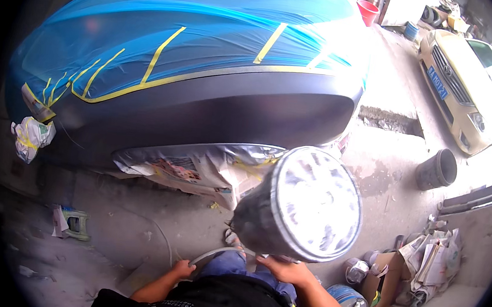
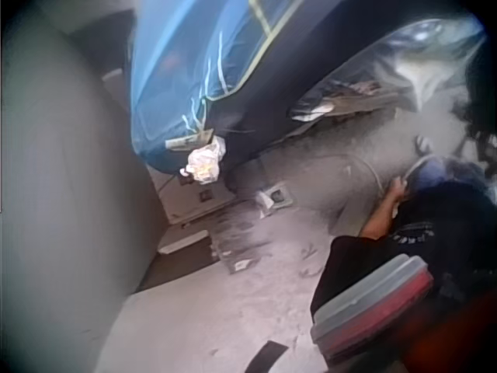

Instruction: The person uses a spray gun to apply gray paint to the front fender of a car. They repeatedly touch the painted surface with their hand to check the finish and move around the vehicle to cover different areas.

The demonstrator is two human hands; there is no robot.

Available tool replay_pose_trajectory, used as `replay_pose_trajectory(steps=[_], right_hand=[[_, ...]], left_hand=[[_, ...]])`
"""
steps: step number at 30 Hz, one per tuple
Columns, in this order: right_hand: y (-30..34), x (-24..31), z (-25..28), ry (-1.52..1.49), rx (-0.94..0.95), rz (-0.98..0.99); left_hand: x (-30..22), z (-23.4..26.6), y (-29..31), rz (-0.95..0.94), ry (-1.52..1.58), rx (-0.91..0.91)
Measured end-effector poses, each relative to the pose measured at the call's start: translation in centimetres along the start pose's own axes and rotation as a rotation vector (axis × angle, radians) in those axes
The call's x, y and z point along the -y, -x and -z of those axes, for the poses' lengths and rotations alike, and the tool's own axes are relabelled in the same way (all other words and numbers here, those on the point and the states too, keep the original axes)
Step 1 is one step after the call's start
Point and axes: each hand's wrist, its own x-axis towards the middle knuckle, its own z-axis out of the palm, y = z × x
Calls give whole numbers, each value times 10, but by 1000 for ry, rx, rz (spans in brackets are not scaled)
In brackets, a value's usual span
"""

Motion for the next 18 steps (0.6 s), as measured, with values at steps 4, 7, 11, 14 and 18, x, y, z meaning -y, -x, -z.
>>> replay_pose_trajectory(steps=[4,7,11,14,18], right_hand=[[14,-26,21,118,-306,112],[37,-39,46,-284,-710,74],[54,-55,69,-346,-1088,-42],[38,-69,62,-372,-1084,33],[16,-102,20,-246,-772,-2]], left_hand=[[-25,11,17,34,88,65],[-9,-6,11,-35,117,-65],[-16,-2,13,-27,113,-15],[-8,-8,13,-9,135,-21],[-4,4,23,31,160,49]])
